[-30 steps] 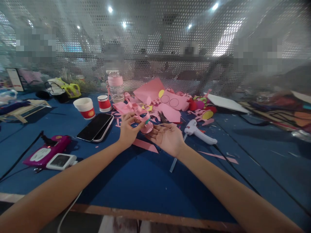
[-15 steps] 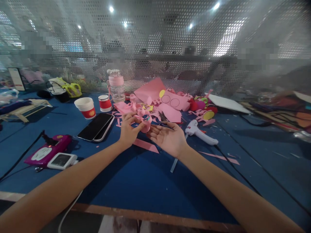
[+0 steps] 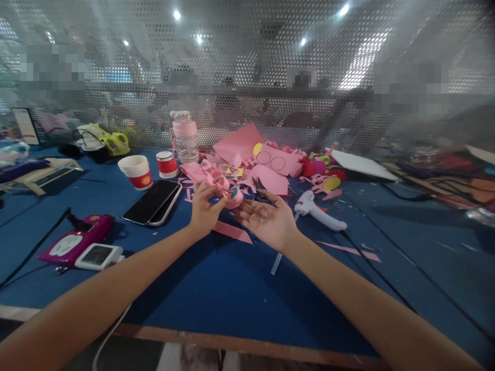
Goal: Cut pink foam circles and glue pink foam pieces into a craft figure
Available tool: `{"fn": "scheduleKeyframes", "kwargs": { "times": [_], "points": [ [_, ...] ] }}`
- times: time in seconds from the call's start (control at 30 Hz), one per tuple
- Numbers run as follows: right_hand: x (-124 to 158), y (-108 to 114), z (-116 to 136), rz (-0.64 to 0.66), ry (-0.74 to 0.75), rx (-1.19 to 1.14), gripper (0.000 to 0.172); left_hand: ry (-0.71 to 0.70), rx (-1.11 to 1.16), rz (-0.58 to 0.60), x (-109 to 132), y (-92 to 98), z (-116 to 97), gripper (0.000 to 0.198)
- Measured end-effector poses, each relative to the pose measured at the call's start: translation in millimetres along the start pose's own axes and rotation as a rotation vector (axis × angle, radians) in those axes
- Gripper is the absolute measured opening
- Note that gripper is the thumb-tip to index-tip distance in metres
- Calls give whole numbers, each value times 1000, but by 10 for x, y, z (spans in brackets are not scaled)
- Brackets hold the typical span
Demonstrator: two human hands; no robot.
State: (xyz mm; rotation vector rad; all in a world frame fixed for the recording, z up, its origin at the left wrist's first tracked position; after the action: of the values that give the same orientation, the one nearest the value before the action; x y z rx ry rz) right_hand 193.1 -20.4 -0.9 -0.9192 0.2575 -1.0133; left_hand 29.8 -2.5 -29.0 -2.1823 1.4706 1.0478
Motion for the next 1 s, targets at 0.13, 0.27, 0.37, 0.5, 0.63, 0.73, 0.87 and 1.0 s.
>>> {"fn": "scheduleKeyframes", "kwargs": {
  "times": [0.13, 0.27, 0.37, 0.5, 0.63, 0.73, 0.87, 1.0],
  "points": [
    [8, -10, 2, -44, 16, 4, 35, 1, 6, -32, -3, 1, 10, 16],
    [26, -27, -3, -39, 14, 20, 36, -34, -25, 20, -12, 5, -15, 19],
    [29, -22, -4, -48, 13, 26, 36, -52, -38, 22, -12, 5, -17, 19],
    [16, -13, 7, -59, 21, 35, 37, -14, -2, -27, -5, 1, 12, 17],
    [14, -24, 8, -19, 8, 24, 40, -16, -20, -4, -7, 1, -1, 17],
    [14, -24, -4, 23, 3, 22, 43, -14, -61, 4, -12, 7, -20, 18],
    [4, 4, -11, -10, 17, 8, 41, -19, -58, -15, -16, 11, -21, 18],
    [5, 11, -4, 9, 1, -10, 41, -24, -58, 30, -23, 7, -32, 19]
  ]
}}
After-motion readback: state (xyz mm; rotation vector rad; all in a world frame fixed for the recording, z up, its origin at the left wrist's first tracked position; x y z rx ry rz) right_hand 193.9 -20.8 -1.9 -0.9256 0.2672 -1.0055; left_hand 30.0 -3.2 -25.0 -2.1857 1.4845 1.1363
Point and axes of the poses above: each hand's wrist, its own x-axis away from the middle knuckle, its own y-axis out of the back of the hand, z = x × y, the point moved 1 cm from there along -x, towards the middle knuckle, and after that the axes turned 3 degrees about x, right-handed, at the moved point
